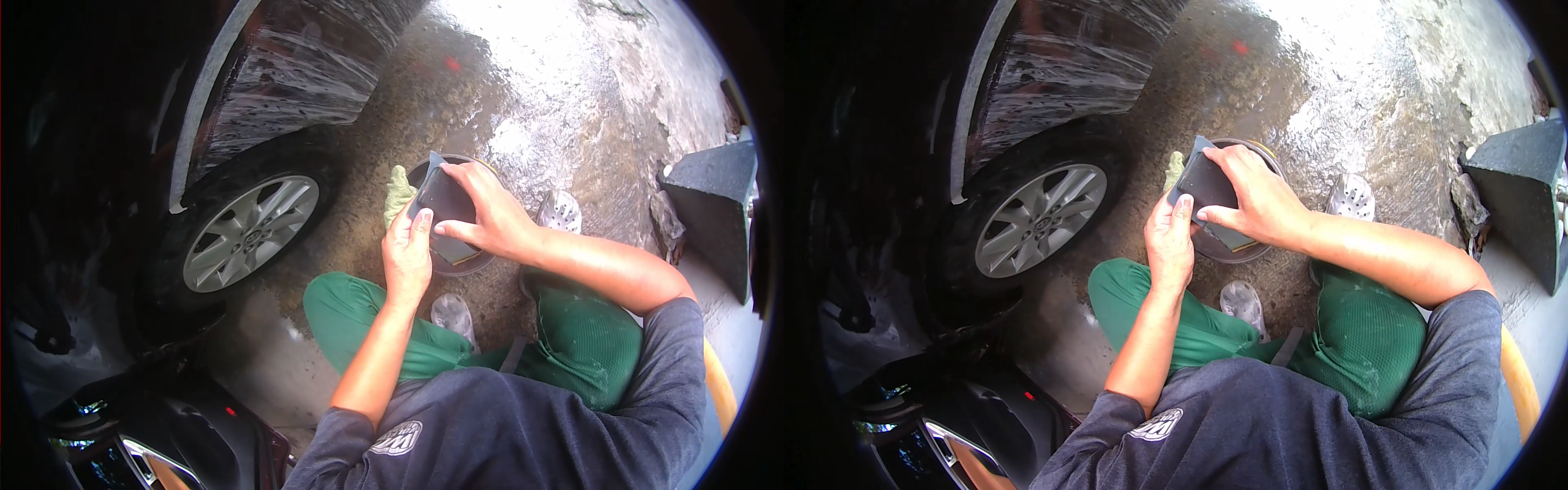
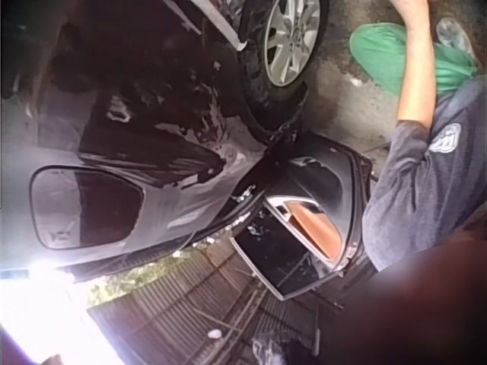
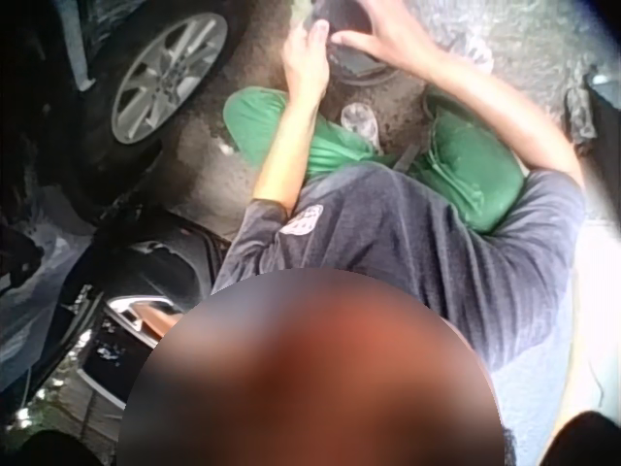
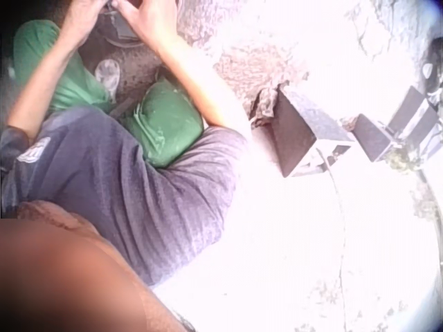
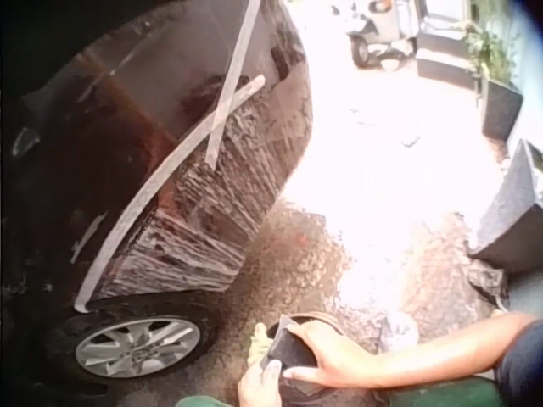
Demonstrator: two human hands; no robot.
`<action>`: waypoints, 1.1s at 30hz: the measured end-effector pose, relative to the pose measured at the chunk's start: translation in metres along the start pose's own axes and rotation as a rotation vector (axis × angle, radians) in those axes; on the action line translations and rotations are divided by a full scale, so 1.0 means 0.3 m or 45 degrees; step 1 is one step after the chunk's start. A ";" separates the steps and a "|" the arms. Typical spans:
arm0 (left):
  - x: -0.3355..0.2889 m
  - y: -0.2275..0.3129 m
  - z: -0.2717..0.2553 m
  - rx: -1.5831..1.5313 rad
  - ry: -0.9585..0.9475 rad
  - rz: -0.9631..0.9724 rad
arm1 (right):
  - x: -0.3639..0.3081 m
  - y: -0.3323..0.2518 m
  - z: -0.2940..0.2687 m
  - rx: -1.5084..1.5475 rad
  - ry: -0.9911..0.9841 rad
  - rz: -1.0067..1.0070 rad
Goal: Sanding and cleaning a specific area of a car's exterior body panel as part of detailing.
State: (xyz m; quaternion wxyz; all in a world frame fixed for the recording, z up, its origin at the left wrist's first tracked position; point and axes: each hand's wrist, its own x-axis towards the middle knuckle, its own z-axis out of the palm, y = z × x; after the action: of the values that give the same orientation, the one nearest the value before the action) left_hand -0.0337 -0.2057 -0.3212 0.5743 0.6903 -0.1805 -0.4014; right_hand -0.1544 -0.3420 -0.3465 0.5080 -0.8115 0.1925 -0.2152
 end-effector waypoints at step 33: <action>0.090 -0.182 -0.083 0.712 0.076 0.046 | 0.071 0.028 -0.072 -0.490 -0.320 0.076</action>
State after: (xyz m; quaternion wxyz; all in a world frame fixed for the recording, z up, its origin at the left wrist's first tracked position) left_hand -0.0098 -0.1935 -0.3814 0.3736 0.8302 -0.2796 -0.3050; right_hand -0.1493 -0.3729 -0.3424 0.3699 -0.9079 0.1891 -0.0567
